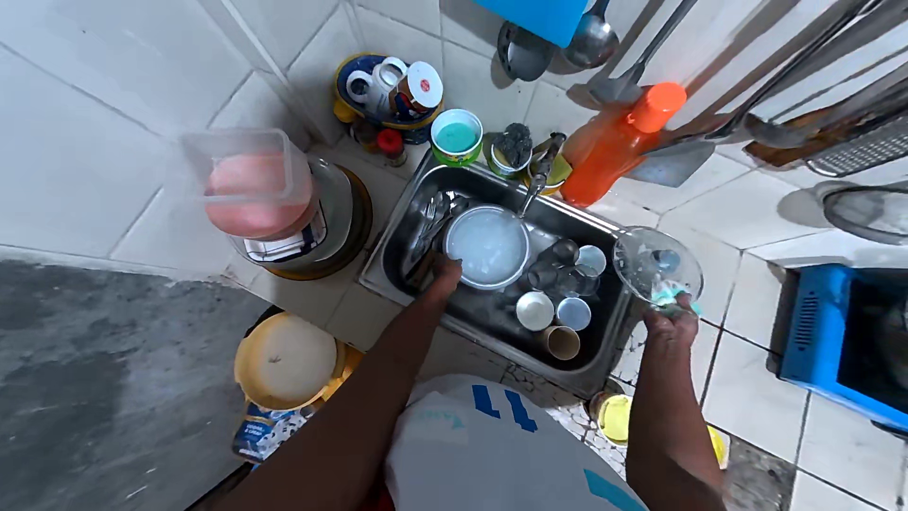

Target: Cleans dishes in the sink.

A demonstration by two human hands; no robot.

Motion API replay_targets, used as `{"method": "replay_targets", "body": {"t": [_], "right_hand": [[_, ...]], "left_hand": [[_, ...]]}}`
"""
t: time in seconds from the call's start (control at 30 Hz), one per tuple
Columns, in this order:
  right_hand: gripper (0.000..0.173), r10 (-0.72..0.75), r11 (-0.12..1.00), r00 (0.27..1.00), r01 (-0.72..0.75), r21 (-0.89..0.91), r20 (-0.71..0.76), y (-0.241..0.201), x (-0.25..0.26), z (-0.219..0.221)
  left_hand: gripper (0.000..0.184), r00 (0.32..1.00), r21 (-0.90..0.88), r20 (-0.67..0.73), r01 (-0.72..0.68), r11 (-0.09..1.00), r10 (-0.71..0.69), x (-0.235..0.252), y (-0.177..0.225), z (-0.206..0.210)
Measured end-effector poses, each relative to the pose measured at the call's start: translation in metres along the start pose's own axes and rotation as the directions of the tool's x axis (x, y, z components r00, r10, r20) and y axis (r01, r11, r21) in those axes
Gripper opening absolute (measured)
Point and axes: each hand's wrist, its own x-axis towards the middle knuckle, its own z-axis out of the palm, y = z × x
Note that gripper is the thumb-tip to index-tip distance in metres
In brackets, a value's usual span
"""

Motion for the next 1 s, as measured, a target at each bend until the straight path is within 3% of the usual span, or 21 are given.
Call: {"method": "replay_targets", "body": {"t": [0.1,0.17,0.23,0.27,0.3,0.37,0.5,0.6,0.7,0.87,1.0], "right_hand": [[0.032,-0.039,0.998,0.999,0.039,-0.045,-0.002,0.011,0.009,-0.001],[0.035,-0.143,0.929,0.988,0.112,-0.352,-0.065,0.011,0.015,0.000],[0.046,-0.262,0.631,0.960,0.091,-0.770,-0.101,0.003,0.023,-0.004],[0.051,-0.281,0.470,0.956,0.062,-0.880,-0.083,-0.002,0.025,-0.007],[0.054,-0.277,0.353,0.959,0.042,-0.935,-0.061,-0.008,0.027,-0.008],[0.054,-0.244,0.223,0.970,0.054,-0.973,-0.003,-0.015,0.032,-0.010],[0.050,-0.182,0.120,0.983,0.054,-0.991,0.031,-0.015,0.037,-0.015],[0.049,-0.217,0.074,0.976,0.048,-0.996,0.031,-0.017,0.028,-0.007],[0.053,-0.292,0.142,0.956,0.086,-0.986,0.041,-0.021,0.013,-0.001],[0.064,-0.372,0.547,0.915,0.355,-0.758,0.160,-0.017,-0.026,0.017],[0.059,-0.312,0.657,0.903,0.430,-0.620,0.296,0.007,-0.065,0.027]], "left_hand": [[0.063,0.998,0.024,-0.058,-0.001,1.000,0.003,0.004,-0.002,0.009],[0.051,0.992,0.025,-0.121,-0.016,1.000,0.019,0.013,-0.004,0.013],[0.042,0.982,-0.069,-0.188,-0.046,0.997,0.033,0.016,-0.004,0.013],[0.039,0.975,-0.126,-0.215,-0.076,0.989,0.048,0.016,-0.004,0.013],[0.037,0.971,-0.163,-0.227,-0.109,0.981,0.070,0.014,-0.002,0.011],[0.033,0.964,-0.195,-0.238,-0.170,0.966,0.122,0.008,0.004,0.005],[0.029,0.941,-0.188,-0.232,-0.290,0.938,0.244,-0.009,0.019,-0.004],[0.028,0.930,-0.067,-0.225,-0.311,0.948,0.289,-0.004,0.044,-0.009],[0.029,0.926,0.119,-0.166,-0.322,0.939,0.338,-0.012,0.063,-0.016],[0.040,0.875,0.262,-0.128,-0.425,0.867,0.467,-0.018,0.074,-0.032],[0.034,0.808,0.367,-0.127,-0.500,0.784,0.575,-0.039,0.090,-0.051]]}}
